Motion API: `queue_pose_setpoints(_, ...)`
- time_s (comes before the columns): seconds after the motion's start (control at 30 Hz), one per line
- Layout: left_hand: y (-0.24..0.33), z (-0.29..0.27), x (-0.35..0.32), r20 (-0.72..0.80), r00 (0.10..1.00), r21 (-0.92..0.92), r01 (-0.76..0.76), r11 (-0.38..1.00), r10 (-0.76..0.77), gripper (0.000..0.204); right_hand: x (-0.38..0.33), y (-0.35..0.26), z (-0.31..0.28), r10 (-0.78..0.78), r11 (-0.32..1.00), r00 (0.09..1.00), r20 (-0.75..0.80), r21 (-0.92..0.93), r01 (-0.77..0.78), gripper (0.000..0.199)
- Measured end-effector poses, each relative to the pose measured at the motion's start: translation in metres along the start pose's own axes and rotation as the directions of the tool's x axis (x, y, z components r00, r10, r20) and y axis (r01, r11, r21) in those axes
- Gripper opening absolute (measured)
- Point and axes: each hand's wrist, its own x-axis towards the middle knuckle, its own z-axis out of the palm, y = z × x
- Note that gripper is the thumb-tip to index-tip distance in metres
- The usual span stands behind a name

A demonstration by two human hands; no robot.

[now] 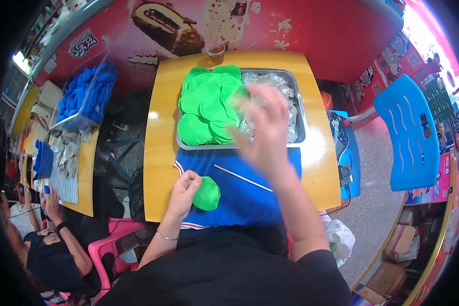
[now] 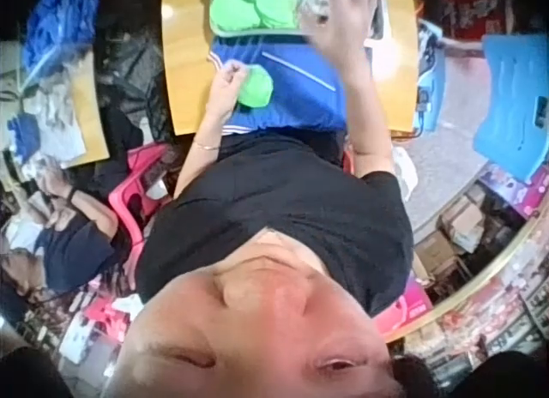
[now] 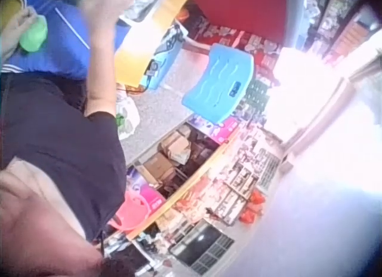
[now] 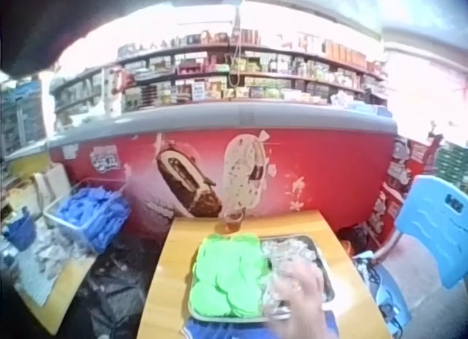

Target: Manually stuffing and wrapping green fabric circles to create small decorative components.

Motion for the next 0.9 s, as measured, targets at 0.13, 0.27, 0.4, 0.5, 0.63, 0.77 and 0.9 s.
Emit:
queue_pose_setpoints(0.13,-0.008,-0.009,-0.002,0.004,0.999,0.081,0.033,0.996,-0.034,0.013,-0.036,0.127,0.034,0.284,0.926,0.959,-0.003,-0.26,-0.274,0.05)
queue_pose_setpoints(0.27,-0.015,-0.015,-0.003,-0.02,0.997,0.357,-0.057,0.932,0.069,0.016,-0.057,0.167,0.042,0.407,0.905,0.91,0.078,-0.17,-0.39,0.037)
queue_pose_setpoints(0.4,0.01,-0.002,-0.004,0.056,0.948,0.757,-0.245,0.606,0.312,0.019,-0.056,0.188,0.043,0.432,0.898,0.897,-0.089,0.134,-0.419,0.022)
queue_pose_setpoints(0.5,0.021,0.004,-0.003,0.1,0.864,0.864,-0.321,0.387,0.494,0.02,-0.041,0.165,0.025,0.705,0.58,0.707,-0.059,0.622,-0.526,0.027)
queue_pose_setpoints(0.63,0.056,0.03,-0.006,0.197,0.881,0.501,-0.468,0.728,0.431,0.018,-0.04,0.135,0.013,0.771,0.229,0.617,0.159,0.835,-0.501,0.024)
queue_pose_setpoints(0.77,0.165,0.065,-0.047,0.651,0.575,-0.085,-0.593,0.801,0.495,0.013,-0.063,0.065,0.021,0.508,-0.66,0.216,0.834,0.538,-0.524,0.034)
queue_pose_setpoints(0.9,0.211,0.1,-0.06,0.683,0.219,-0.638,-0.287,0.715,0.697,0.047,-0.093,-0.004,0.044,0.293,-0.875,0.082,0.953,0.301,-0.379,0.029)
